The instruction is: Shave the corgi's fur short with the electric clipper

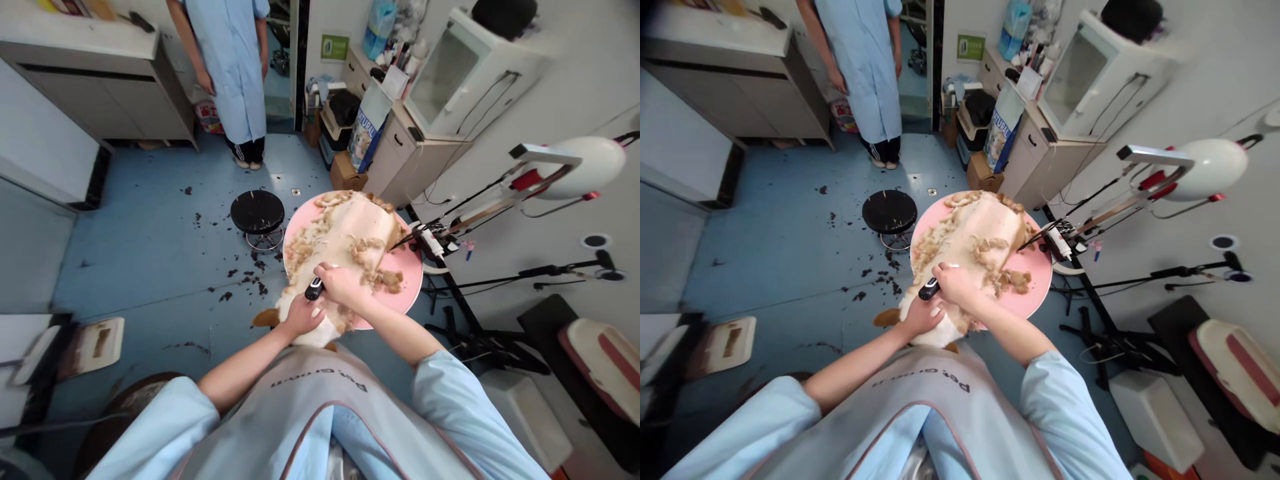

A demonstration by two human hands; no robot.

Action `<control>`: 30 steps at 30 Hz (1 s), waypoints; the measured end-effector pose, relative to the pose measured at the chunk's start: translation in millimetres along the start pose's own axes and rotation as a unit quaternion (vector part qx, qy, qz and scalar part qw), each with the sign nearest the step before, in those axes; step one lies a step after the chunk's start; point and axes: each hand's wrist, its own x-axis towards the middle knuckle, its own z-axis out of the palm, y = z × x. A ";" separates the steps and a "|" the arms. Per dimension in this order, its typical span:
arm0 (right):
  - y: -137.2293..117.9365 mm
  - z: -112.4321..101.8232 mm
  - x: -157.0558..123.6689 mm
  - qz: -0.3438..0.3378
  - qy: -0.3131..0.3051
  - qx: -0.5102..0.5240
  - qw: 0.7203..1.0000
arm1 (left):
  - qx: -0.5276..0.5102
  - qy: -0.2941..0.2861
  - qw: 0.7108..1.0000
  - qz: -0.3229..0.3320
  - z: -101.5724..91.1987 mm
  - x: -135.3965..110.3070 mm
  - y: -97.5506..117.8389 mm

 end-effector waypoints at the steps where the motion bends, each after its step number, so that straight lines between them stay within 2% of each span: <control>1: -1.1 0.5 0.3 0.001 -0.008 0.003 1.000 | 0.007 0.004 1.000 0.004 -4.4 11.1 -0.3; 5: 15.9 -11.7 23.0 0.064 -0.013 0.001 0.998 | -0.005 -0.022 0.997 0.079 -12.2 45.7 -3.8; 7: 34.6 -24.0 41.4 0.096 -0.011 -0.002 0.995 | -0.025 -0.040 0.994 0.102 -10.9 53.1 -6.4; 11: 63.0 -46.7 68.5 0.131 0.002 -0.010 0.991 | -0.046 -0.080 0.991 0.098 -7.5 57.3 -8.9; 13: 61.8 -52.7 71.1 0.129 -0.008 -0.005 0.992 | -0.058 -0.096 0.989 0.095 -7.5 58.3 -8.3; 17: 39.5 -53.4 65.4 0.070 -0.079 0.022 0.994 | -0.081 -0.095 0.987 0.098 -9.2 58.3 -6.8; 19: 36.3 -52.9 68.4 0.075 -0.096 0.019 0.992 | -0.085 -0.096 0.986 0.104 -9.8 57.1 -6.8; 26: 86.4 -70.1 125.7 0.170 -0.052 -0.014 0.984 | -0.096 -0.136 0.980 0.109 -12.1 56.3 -6.0; 28: 84.5 -73.8 134.9 0.184 -0.051 -0.027 0.981 | -0.096 -0.140 0.980 0.107 -12.5 56.7 -5.1; 30: 69.1 -73.0 134.3 0.167 -0.067 -0.022 0.984 | -0.098 -0.134 0.980 0.106 -12.1 56.4 -4.4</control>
